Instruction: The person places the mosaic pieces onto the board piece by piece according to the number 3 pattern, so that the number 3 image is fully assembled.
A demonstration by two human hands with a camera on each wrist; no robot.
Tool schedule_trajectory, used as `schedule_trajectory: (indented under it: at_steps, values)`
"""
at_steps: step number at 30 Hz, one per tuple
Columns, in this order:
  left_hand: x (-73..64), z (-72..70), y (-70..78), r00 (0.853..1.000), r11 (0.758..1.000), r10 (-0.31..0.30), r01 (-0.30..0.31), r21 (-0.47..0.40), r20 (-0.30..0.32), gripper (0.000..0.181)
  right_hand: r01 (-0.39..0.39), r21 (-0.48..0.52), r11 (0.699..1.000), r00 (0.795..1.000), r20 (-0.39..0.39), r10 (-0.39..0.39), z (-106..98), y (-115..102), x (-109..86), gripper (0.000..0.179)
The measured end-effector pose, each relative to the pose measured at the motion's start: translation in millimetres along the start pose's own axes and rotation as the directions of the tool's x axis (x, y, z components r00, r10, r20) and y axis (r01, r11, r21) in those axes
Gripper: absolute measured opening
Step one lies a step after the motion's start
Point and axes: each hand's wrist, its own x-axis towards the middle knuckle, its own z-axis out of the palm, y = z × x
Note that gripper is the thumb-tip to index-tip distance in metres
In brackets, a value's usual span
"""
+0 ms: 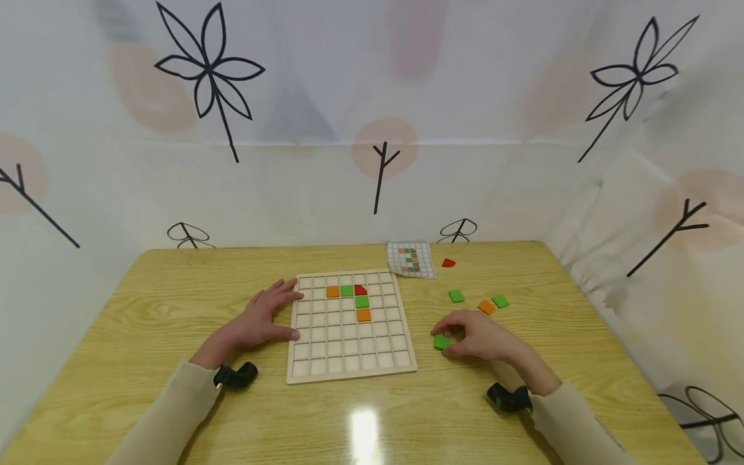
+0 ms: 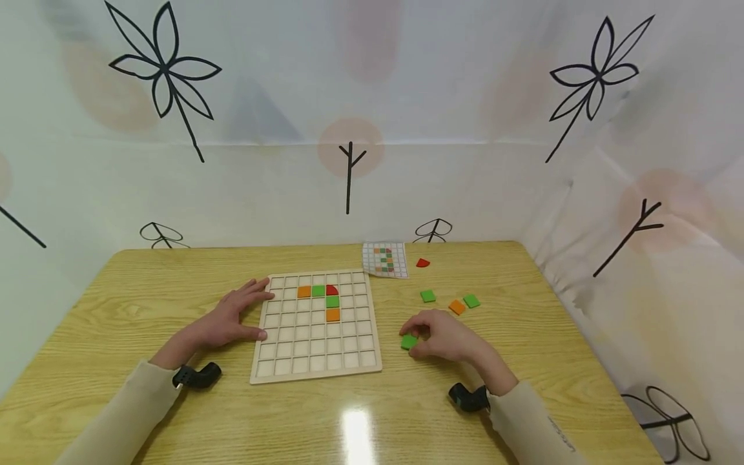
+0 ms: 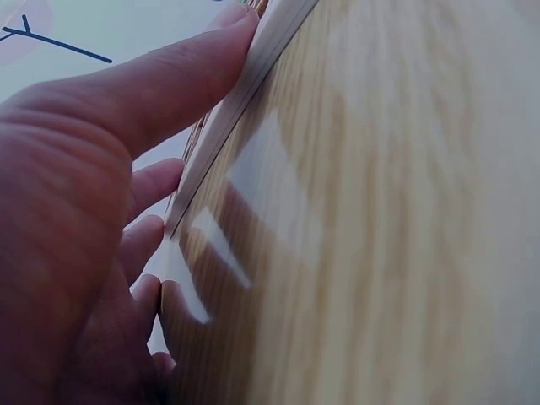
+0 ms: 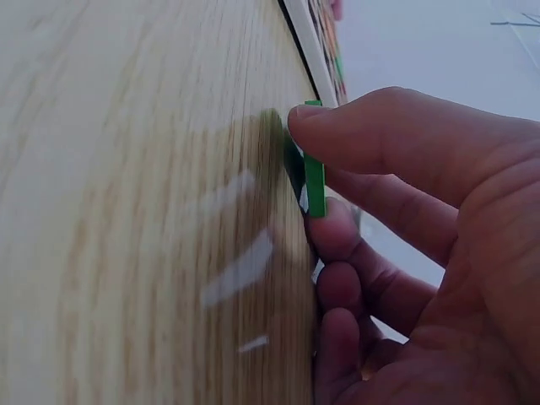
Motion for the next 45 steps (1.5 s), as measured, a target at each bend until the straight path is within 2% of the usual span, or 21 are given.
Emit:
schedule_trajectory:
  at_steps: [11, 25, 31, 37, 45]
  values:
    - [-1.5, -1.0, 0.8, 1.000, 1.000, 0.009, -0.009, -0.004, -0.003, 0.076, -0.001, 0.004, 1.000, 1.000, -0.017, 0.001, 1, 0, 1.6, 0.031]
    - [-1.7, -0.6, 2.9, 1.000, 1.000, -0.007, 0.007, -0.009, 0.007, 0.077, 0.006, 0.027, 1.000, 1.000, -0.018, -0.006, -2, 5, 0.0, 0.031]
    - [-1.6, -1.2, 2.0, 1.000, 1.000, -0.012, 0.013, -0.013, 0.014, 0.078, 0.017, 0.007, 1.000, 0.998, -0.056, -0.016, -4, 2, 2.5, 0.031]
    - [-1.1, -2.0, 2.9, 1.000, 1.000, -0.007, 0.008, -0.017, 0.020, 0.079, 0.008, -0.031, 0.999, 0.998, -0.062, -0.010, -5, -1, 8.6, 0.031]
    - [-1.2, -3.2, 2.9, 1.000, 1.000, -0.009, 0.009, -0.010, 0.027, 0.079, 0.056, -0.095, 0.994, 0.995, -0.073, -0.063, -4, -9, 23.5, 0.029]
